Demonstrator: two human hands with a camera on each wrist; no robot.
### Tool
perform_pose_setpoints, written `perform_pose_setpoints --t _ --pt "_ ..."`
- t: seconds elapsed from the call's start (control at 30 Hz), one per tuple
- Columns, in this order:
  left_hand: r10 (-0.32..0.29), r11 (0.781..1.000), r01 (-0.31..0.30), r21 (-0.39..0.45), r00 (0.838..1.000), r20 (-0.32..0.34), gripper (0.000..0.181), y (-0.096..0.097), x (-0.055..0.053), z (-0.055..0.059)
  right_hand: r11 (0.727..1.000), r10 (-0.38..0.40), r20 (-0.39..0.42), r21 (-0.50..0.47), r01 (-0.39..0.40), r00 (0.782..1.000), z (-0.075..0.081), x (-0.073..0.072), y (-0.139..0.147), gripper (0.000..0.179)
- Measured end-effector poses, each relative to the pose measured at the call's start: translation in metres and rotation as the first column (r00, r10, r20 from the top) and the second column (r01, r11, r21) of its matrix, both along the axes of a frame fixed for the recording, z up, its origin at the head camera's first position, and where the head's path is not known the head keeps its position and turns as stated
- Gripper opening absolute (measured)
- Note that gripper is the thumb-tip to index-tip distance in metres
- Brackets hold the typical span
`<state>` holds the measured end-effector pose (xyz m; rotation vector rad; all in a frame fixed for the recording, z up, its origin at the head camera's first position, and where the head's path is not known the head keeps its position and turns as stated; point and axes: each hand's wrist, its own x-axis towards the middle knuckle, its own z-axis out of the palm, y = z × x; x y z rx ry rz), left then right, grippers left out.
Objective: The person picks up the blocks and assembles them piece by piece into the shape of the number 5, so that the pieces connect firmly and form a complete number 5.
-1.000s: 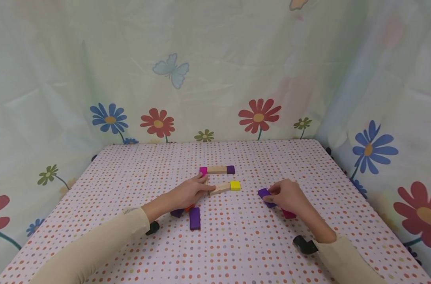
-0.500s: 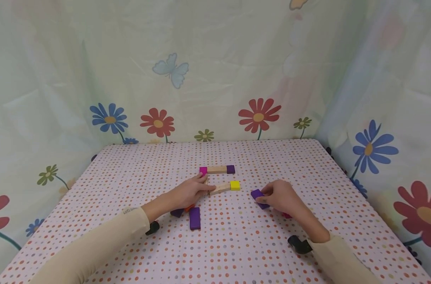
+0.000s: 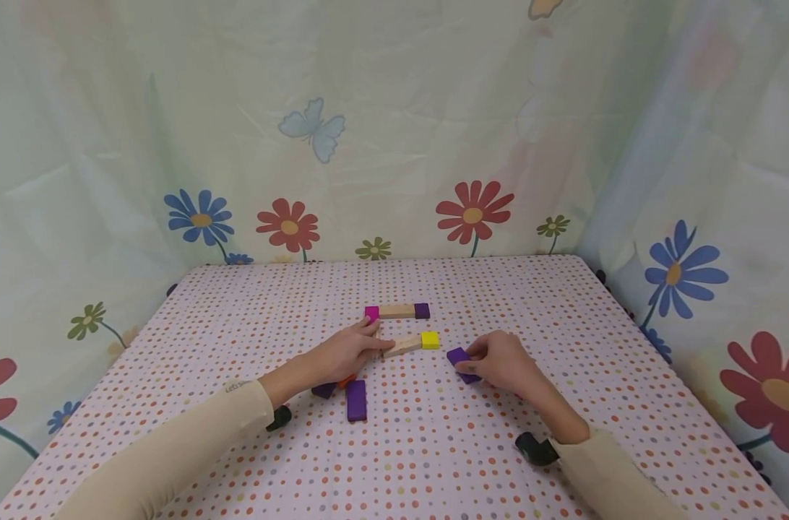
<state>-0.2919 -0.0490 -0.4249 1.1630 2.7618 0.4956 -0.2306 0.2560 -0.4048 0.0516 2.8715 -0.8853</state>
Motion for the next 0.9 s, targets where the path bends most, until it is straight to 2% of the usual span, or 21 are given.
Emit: perform_pose_setpoints --t 0.2,0.9 --pt "-0.003 1.000 0.003 0.002 1.000 -0.007 0.038 0.000 0.000 -0.001 1.000 0.000 0.006 -0.029 0.000 1.000 -0.002 0.000 -0.009 0.044" --pt "-0.006 1.000 0.006 -0.006 1.000 -0.016 0.038 0.000 -0.001 -0.001 0.999 0.047 -0.044 0.004 -0.047 0.998 -0.001 0.000 -0.030 0.040"
